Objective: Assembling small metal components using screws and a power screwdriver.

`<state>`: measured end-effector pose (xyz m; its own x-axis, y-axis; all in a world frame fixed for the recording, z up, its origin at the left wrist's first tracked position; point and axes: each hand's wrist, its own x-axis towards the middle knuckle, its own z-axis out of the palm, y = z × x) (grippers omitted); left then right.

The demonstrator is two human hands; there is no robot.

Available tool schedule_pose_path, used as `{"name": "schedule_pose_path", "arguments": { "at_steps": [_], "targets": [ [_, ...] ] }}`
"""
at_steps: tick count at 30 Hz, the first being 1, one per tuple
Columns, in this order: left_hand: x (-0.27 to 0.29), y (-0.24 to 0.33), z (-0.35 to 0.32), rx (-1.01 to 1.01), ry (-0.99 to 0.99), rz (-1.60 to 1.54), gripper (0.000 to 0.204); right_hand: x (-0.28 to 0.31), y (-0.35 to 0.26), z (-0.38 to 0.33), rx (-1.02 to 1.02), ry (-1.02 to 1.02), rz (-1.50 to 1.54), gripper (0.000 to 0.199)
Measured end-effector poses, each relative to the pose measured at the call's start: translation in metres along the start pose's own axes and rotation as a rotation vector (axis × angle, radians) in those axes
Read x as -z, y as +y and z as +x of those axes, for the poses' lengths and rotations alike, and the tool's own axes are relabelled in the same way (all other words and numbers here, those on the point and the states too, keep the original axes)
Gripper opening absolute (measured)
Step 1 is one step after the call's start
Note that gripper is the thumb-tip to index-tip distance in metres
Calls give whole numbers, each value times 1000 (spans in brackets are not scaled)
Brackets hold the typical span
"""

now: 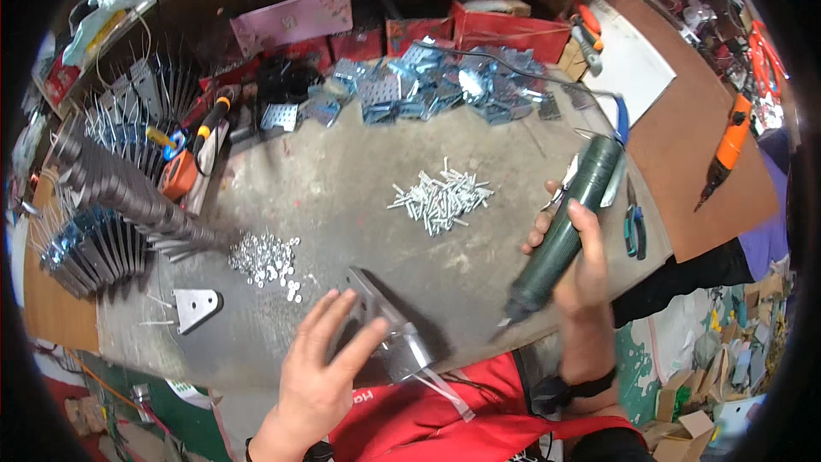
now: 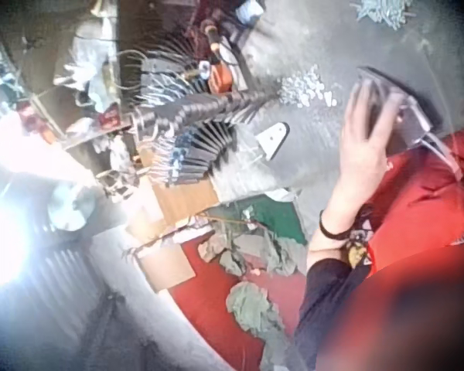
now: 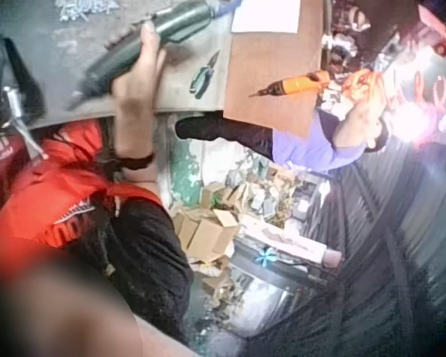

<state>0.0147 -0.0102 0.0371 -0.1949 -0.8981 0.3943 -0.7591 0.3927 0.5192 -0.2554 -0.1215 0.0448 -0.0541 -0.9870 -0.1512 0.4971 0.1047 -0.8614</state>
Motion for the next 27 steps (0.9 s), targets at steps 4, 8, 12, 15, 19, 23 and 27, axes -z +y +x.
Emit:
{"name": "schedule_pose_path", "arguments": {
  "at_steps": [4,8,12,15,19,23,27],
  "targets": [
    [-3,-11,11,-111,-367,119,46,58,-48,17,88,-103,-638,50],
    [4,-11,34,-178,-454,-1,52,105,-66,5,366,-28,-1593,59],
    [5,-5,63,-161,-510,44,61,41,-112,26,-32,-48,-1681,49],
    [2,-18,77,-205,-603,-40,63,73,-111,104,409,-80,-1424,49],
    [12,-18,85,-169,-636,5,43,141,-100,239,267,120,-1478,66],
    [31,-25,55,152,-644,-174,32,162,-80,336,261,201,-1474,71],
    [-10,-59,-31,779,425,-1179,53,125,-42,368,312,223,-1556,74]
  ]
}}
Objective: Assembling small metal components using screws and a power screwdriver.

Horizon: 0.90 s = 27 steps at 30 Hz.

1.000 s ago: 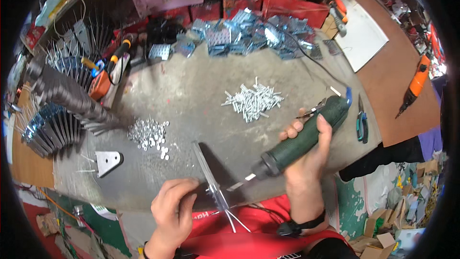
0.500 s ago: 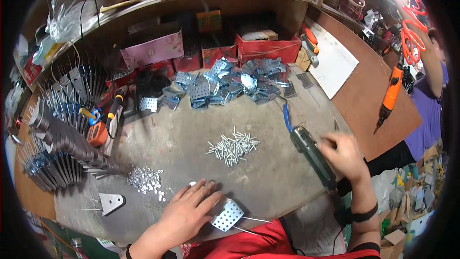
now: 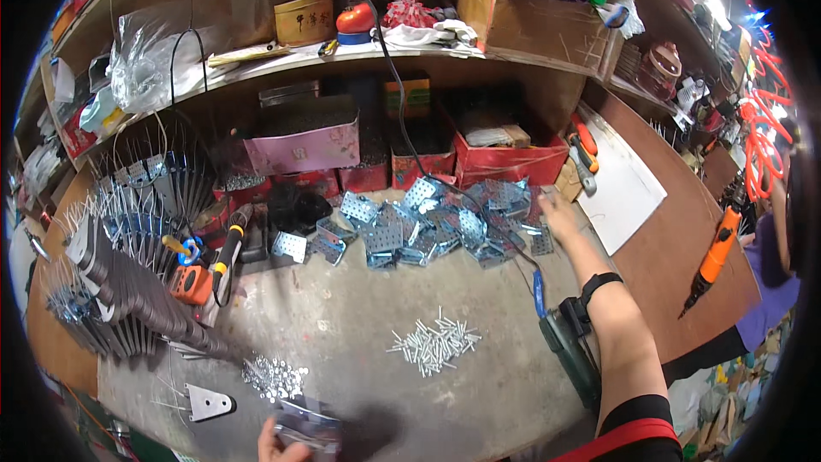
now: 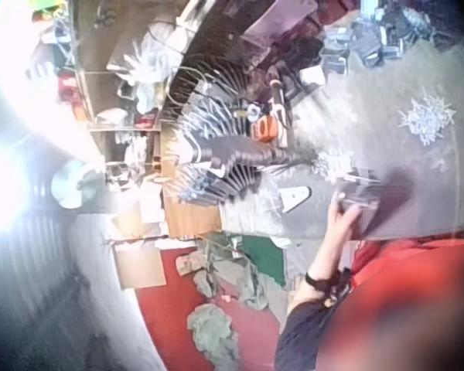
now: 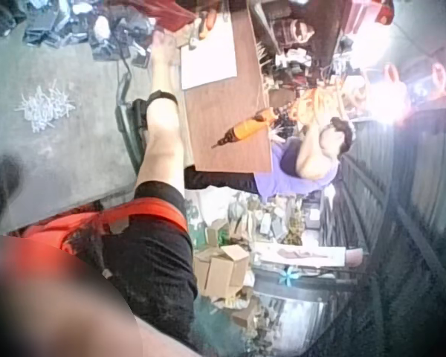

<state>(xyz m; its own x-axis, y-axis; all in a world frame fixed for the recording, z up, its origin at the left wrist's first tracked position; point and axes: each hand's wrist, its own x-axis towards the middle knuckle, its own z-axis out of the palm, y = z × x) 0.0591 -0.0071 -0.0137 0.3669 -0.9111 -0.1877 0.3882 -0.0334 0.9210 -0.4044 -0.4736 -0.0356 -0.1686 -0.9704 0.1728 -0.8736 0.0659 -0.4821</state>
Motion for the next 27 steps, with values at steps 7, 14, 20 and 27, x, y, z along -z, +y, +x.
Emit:
{"name": "schedule_pose_path", "arguments": {
  "at_steps": [7,14,20,27],
  "targets": [
    [6,-12,-5,-40,-37,489,42,-17,-74,-16,440,-158,-100,42],
    [-5,-4,-5,-21,-55,568,39,-20,-137,-62,447,-533,455,74],
    [-3,-11,-7,10,53,591,59,9,-163,-80,535,-660,466,60],
    [-1,-12,-9,-37,36,677,58,-7,-79,19,139,30,415,39]
  ]
}}
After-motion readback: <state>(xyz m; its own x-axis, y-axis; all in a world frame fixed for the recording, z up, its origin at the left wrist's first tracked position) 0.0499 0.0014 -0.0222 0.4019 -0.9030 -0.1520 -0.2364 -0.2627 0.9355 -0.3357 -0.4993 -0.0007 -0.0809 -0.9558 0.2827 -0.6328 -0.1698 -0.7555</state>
